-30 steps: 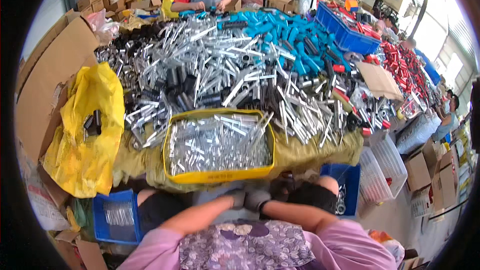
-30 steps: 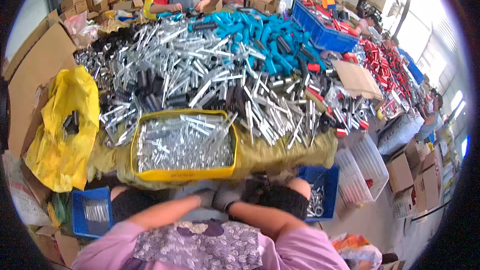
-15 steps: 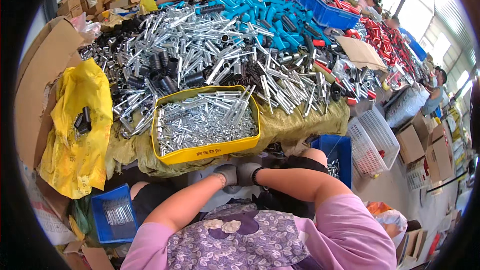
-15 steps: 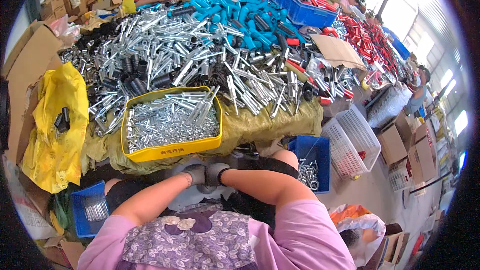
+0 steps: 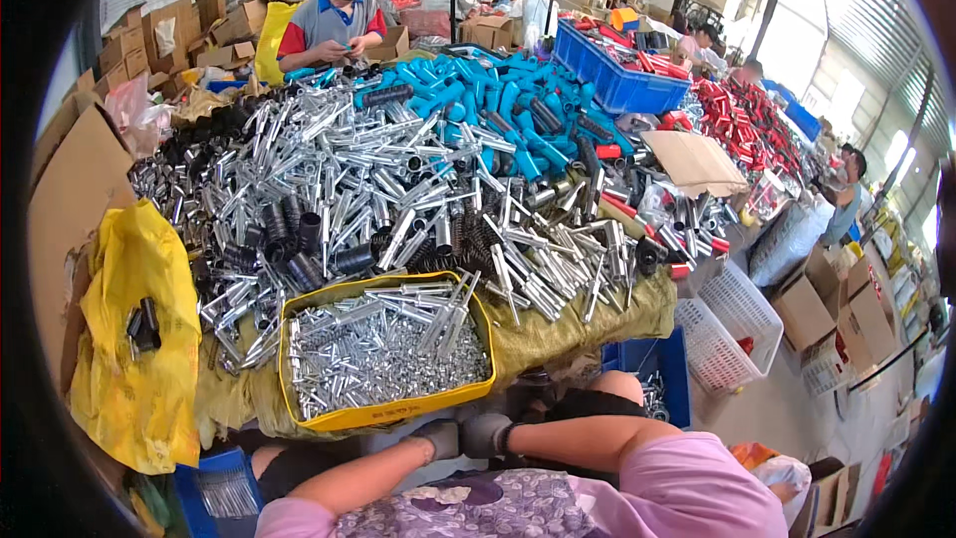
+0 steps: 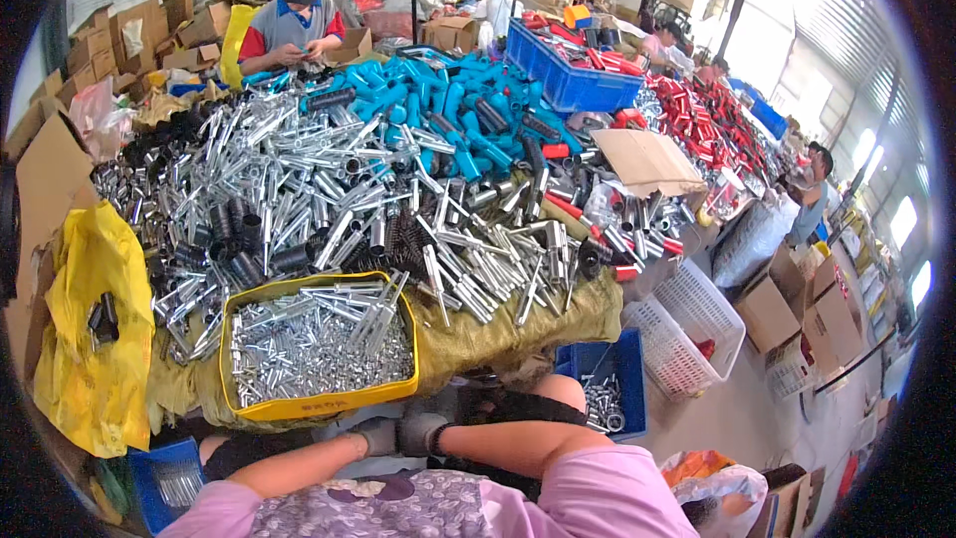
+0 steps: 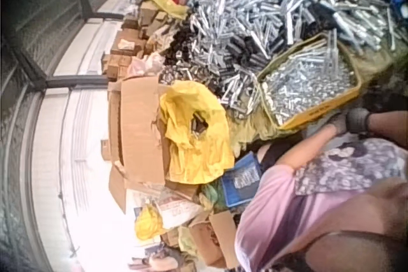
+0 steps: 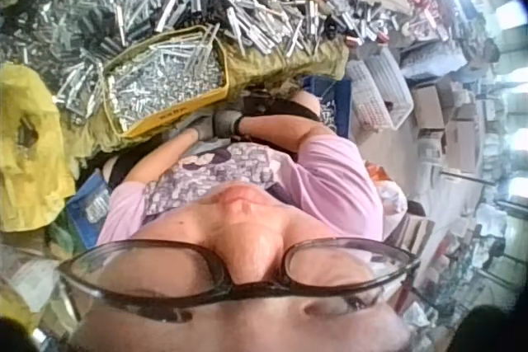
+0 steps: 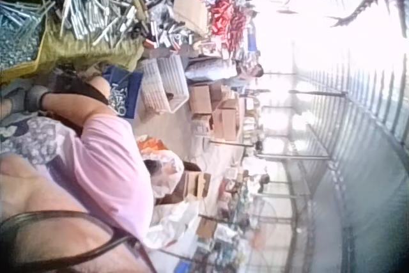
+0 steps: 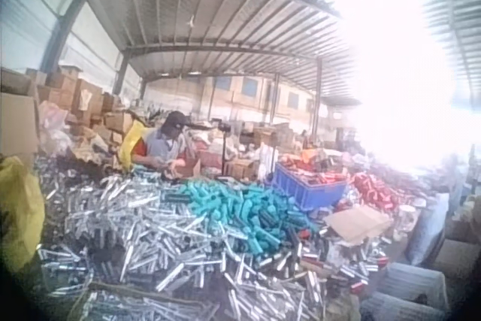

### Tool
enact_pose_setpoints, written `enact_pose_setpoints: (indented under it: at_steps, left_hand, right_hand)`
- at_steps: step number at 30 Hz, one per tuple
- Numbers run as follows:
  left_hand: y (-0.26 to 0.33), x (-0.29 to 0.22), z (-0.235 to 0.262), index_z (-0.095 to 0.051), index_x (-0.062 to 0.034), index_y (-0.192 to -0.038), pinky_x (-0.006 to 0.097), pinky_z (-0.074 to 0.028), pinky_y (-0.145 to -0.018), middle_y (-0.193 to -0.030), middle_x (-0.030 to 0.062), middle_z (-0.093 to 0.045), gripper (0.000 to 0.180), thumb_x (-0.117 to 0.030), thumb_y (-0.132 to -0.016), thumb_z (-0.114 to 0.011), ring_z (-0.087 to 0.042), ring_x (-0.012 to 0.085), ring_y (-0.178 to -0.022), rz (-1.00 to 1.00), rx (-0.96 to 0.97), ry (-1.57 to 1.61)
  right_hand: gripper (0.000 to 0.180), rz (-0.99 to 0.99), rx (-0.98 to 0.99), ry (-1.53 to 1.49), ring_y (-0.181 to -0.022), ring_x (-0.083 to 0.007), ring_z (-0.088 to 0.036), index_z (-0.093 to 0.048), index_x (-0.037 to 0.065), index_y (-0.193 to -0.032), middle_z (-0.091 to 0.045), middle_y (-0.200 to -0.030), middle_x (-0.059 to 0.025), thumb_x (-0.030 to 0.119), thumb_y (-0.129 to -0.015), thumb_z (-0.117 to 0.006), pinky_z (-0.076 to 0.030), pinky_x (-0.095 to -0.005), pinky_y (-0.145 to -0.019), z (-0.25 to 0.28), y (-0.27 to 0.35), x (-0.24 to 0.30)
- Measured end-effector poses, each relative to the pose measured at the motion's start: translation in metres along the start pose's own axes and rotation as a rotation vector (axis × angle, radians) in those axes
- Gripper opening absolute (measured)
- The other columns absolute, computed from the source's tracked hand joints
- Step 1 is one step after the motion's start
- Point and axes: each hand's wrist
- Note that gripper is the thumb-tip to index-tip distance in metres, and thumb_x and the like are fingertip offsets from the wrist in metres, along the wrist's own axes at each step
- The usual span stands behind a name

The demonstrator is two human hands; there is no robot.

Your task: The recorder sorts through metal tubes and components, assembling them with springs and pins using a manual tool.

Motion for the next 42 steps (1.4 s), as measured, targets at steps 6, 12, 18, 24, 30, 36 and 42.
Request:
enact_pose_setpoints:
  at_steps: [6,12,18,24,30,36,42]
  left_hand:
    - [-0.064,0.032,-0.055,-0.064,-0.0128,-0.128,0.039,-0.05,-0.096,-0.127,0.0161,-0.065,0.046,-0.025,-0.084,-0.065,-0.063,0.03,-0.117,-0.055,0.282,-0.066]
    - [0.143,-0.027,0.104,-0.049,-0.0058,-0.139,0.042,-0.046,-0.099,-0.135,0.0226,-0.055,0.074,-0.04,-0.078,-0.075,-0.055,0.033,-0.124,-0.27,-0.051,0.174]
    - [0.269,-0.084,0.156,-0.065,-0.0068,-0.103,0.042,-0.051,-0.086,-0.093,0.0104,-0.069,0.041,-0.028,-0.073,-0.083,-0.065,0.0355,-0.093,-0.248,-0.789,0.081]
    - [0.339,-0.062,0.193,-0.054,-0.0024,-0.13,0.044,-0.045,-0.097,-0.131,0.022,-0.049,0.059,-0.011,-0.076,-0.076,-0.048,0.0387,-0.12,0.333,-1.64,-0.177]
    - [0.334,-0.022,0.116,-0.054,0.0022,-0.127,0.041,-0.046,-0.098,-0.124,0.0203,-0.054,0.052,-0.004,-0.078,-0.07,-0.051,0.035,-0.119,0.091,-1.316,0.317]
    - [0.347,0.008,0.033,-0.061,0.0015,-0.117,0.033,-0.054,-0.085,-0.116,0.0161,-0.06,0.039,0.003,-0.078,-0.067,-0.063,0.027,-0.101,0.264,-1.405,0.574]
    - [0.362,-0.003,0.069,-0.063,0.0012,-0.113,0.033,-0.053,-0.083,-0.108,0.0147,-0.065,0.033,0.003,-0.08,-0.065,-0.065,0.0274,-0.096,0.223,-1.337,0.596]
  right_hand:
    - [0.032,-0.102,-0.039,0.005,-0.1,-0.0327,-0.069,-0.07,0.012,-0.114,-0.071,-0.113,-0.0148,0.025,-0.089,-0.056,-0.054,-0.043,-0.086,-0.058,-0.024,-0.028]
    - [0.036,0.221,-0.145,-0.004,-0.079,-0.0339,-0.069,-0.069,0.008,-0.104,-0.071,-0.086,-0.0154,0.031,-0.077,-0.072,-0.054,-0.0434,-0.071,0.111,0.155,0.016]
    - [0.024,0.307,-0.306,-0.218,-0.071,-0.0224,-0.069,-0.072,0.013,-0.092,-0.071,-0.078,-0.0077,0.026,-0.074,-0.08,-0.053,-0.0331,-0.069,0.142,0.205,0.032]
    - [0.025,0.473,-0.844,-1.036,-0.069,-0.0117,-0.06,-0.065,0.003,-0.111,-0.064,-0.085,-0.0028,0.003,-0.086,-0.066,-0.049,-0.0265,-0.06,0.264,0.116,0.085]
    - [0.059,0.168,-1.273,-0.259,-0.091,-0.0383,-0.069,-0.065,-0.004,-0.106,-0.07,-0.088,-0.0244,0.045,-0.075,-0.074,-0.052,-0.0443,-0.078,0.494,-0.112,0.035]
    - [0.054,-0.026,-1.688,0.378,-0.103,-0.0341,-0.067,-0.071,0.004,-0.109,-0.07,-0.103,-0.0208,0.052,-0.084,-0.069,-0.052,-0.0417,-0.089,0.498,-0.169,0.059]
    - [0.029,0.46,-0.724,0.435,-0.103,-0.0287,-0.067,-0.07,0.013,-0.117,-0.071,-0.109,-0.0125,0.014,-0.089,-0.06,-0.052,-0.0375,-0.092,0.392,-0.125,0.091]
Point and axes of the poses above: each hand's wrist, its own y-axis away from the middle knuckle, its own z-axis out of the back of the hand, x = y × z
